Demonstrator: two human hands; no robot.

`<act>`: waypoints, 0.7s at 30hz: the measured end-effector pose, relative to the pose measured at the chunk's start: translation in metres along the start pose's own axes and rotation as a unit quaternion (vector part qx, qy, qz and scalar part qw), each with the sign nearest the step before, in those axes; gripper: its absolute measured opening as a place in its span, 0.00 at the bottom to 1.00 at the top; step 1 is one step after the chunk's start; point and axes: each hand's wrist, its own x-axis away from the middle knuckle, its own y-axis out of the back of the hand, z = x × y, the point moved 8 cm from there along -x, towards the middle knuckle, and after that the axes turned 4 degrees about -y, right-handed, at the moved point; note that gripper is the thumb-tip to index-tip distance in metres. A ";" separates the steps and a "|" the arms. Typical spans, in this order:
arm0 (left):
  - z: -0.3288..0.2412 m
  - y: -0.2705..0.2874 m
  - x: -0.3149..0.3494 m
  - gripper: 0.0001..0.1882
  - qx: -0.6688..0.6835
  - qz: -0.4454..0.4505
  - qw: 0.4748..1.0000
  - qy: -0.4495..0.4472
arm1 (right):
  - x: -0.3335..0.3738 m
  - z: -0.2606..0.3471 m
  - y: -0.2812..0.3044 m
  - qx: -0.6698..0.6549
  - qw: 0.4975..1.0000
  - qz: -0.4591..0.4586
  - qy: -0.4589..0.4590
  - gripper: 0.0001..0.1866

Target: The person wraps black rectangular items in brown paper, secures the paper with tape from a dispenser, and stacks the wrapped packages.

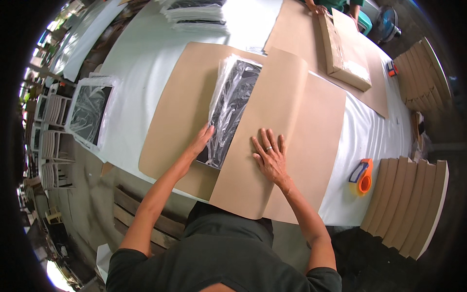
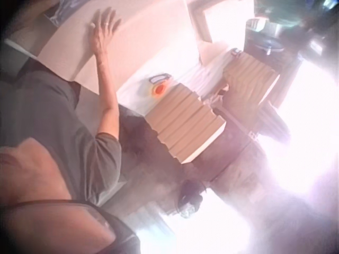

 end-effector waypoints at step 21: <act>-0.002 0.001 -0.105 0.28 0.014 -0.020 0.998 -0.064 | -0.072 -0.134 -0.020 -0.421 0.847 -0.111 -0.307 0.35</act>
